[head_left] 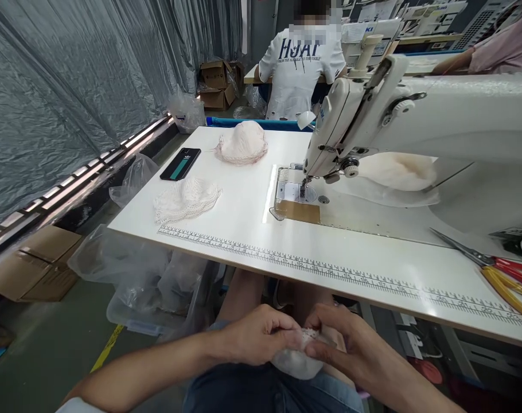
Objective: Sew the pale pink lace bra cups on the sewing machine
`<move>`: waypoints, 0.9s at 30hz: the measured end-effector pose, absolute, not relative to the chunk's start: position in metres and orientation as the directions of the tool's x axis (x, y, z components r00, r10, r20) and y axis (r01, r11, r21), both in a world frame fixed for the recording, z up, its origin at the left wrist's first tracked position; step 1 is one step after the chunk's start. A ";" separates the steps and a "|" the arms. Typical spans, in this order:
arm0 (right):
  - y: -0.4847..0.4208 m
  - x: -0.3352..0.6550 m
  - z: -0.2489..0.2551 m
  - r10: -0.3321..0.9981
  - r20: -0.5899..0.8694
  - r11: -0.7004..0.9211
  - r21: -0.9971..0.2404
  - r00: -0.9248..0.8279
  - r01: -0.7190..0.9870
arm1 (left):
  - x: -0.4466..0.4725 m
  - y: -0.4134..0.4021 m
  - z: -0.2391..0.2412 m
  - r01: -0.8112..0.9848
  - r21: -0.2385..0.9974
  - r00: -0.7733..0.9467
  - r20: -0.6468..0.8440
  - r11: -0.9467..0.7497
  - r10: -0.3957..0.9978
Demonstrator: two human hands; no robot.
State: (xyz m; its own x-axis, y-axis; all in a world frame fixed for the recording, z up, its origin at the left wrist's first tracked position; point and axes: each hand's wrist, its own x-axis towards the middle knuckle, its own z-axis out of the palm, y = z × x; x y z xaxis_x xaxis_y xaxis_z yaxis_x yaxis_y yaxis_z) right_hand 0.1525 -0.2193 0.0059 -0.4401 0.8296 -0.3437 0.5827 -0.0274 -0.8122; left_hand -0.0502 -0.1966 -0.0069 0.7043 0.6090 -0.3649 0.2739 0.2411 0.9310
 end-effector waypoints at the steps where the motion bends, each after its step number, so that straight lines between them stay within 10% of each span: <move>1: -0.219 0.152 0.004 0.830 -0.361 -0.074 -0.828 -0.426 0.556 | -0.052 -0.196 -0.006 0.283 0.928 0.699 -0.373 0.243 0.610; 10: -0.219 0.156 -0.005 0.778 -0.403 -0.306 -0.913 -0.482 0.270 | -0.061 -0.196 -0.011 0.348 0.928 0.655 -0.341 0.132 0.674; 27: -0.223 0.147 -0.007 0.800 -0.403 -0.307 -0.911 -0.444 0.275 | -0.061 -0.191 -0.010 0.280 0.901 0.696 -0.428 0.330 0.577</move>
